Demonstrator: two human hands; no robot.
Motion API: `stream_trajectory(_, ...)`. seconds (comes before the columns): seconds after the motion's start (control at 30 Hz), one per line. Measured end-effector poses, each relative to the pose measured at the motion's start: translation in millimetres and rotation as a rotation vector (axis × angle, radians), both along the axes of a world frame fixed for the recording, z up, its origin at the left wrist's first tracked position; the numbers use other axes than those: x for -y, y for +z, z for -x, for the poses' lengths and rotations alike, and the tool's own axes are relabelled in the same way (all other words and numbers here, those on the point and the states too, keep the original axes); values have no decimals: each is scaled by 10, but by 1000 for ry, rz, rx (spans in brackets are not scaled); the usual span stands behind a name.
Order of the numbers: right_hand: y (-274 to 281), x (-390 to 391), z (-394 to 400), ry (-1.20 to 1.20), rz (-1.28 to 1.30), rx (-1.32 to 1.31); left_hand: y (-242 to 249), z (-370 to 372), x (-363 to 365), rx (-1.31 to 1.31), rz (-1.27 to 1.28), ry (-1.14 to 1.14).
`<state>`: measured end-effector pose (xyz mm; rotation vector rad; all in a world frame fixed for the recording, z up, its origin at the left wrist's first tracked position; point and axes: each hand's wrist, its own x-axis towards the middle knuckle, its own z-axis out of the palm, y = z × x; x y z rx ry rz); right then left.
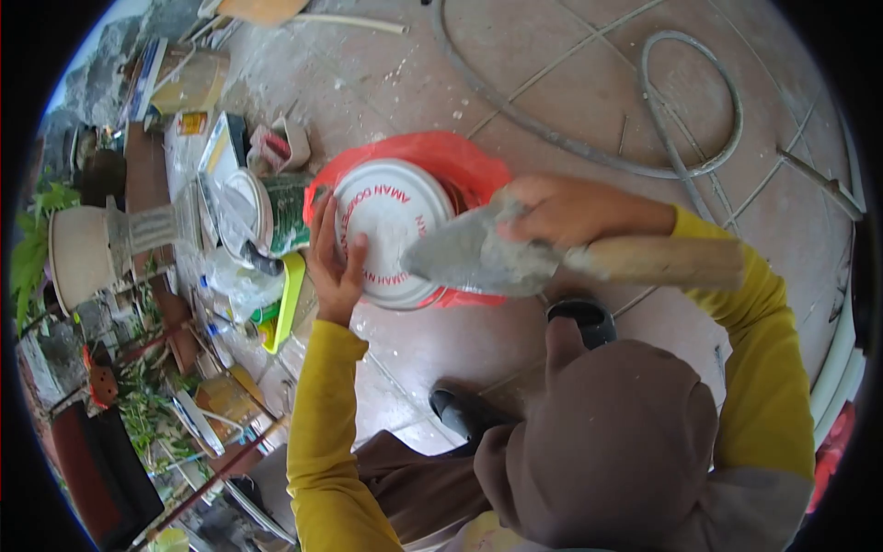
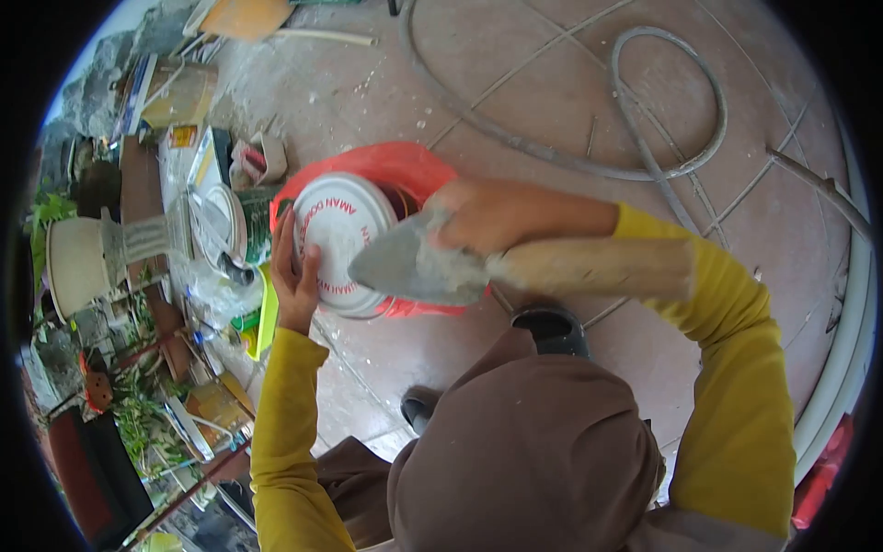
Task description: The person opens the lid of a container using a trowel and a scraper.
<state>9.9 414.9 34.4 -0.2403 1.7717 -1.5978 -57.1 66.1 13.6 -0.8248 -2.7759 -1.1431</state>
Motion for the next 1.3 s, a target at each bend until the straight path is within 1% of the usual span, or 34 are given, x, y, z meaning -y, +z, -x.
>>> stream_trajectory(0.07, 5, -227, -15, -72, 126, 34, 3, 75, 3, 38, -36, 31)
stream_trajectory(0.1, 84, -315, -59, -86, 44, 3, -60, 153, 63, 8, -48, 26)
stream_trajectory(0.13, 181, -381, -168, -103, -34, -20, -50, 198, 71, 110, -58, 87)
stream_trajectory(0.2, 163, -522, -386, -188, -101, -11, -21, 303, 39, 306, -78, 201)
stream_trajectory(0.23, 49, -598, -504, -256, -87, 17, -157, 357, 36, 199, -107, 169)
stream_trajectory(0.27, -51, -661, -620, -326, -71, 45, -241, 370, 77, 224, -148, 221)
stream_trajectory(0.3, -124, -719, -733, -465, -25, 71, -303, 400, 125, 248, -190, 271)
stream_trajectory(0.33, -189, -767, -851, -603, 23, 97, -330, 411, 140, 272, -231, 321)
stream_trajectory(0.37, -214, -803, -918, -738, 77, 122, -352, 418, 157, 234, -205, 321)
stream_trajectory(0.43, -203, -895, -930, -837, 447, 221, -329, 421, 144, 158, -148, 315)
stream_trajectory(0.47, -170, -927, -954, -881, 634, 272, -319, 376, 135, 178, -153, 343)
stream_trajectory(0.5, 33, -751, -937, -1046, 718, 428, -282, 339, 96, 192, -161, 365)
stream_trajectory(0.53, -46, -773, -1037, -997, 760, 479, -245, 317, 57, 202, -170, 387)
stream_trajectory(0.6, -412, -835, -1284, -889, 830, 595, -302, 208, 31, 120, -207, 470)
stream_trajectory(0.63, -434, -782, -1388, -964, 754, 613, -325, 116, 6, 86, -222, 514)
stream_trajectory(0.73, -292, -834, -1349, -893, 543, 457, -288, -201, -159, 194, -286, 723)
stream_trajectory(0.77, -207, -831, -1274, -959, 569, 358, -238, -365, -307, 231, -381, 777)
stream_trajectory(0.87, 57, -594, -1265, -998, 685, 373, -317, -513, -420, 361, -735, 833)
stream_trajectory(0.9, -358, -685, -1392, -804, 701, 373, -334, -498, -328, 403, -716, 793)
stream_trajectory(1.0, -423, -441, -1621, -659, -156, -66, -124, -493, -316, 162, -309, 730)
stream_trajectory(1.03, -550, -402, -1695, -639, -233, -271, -104, -445, -226, 298, -452, 635)
stream_trajectory(1.13, -672, -416, -1746, -448, -470, -801, -50, -340, -240, 287, -419, 475)
stream_trajectory(1.17, -733, -372, -1765, -534, -413, -737, -77, -282, -218, 271, -351, 418)
stream_trajectory(1.23, -839, -280, -1800, -701, -309, -607, -123, -199, -259, 321, -433, 415)
stream_trajectory(1.3, -858, -266, -1811, -818, -329, -574, -153, -149, -251, 348, -480, 438)
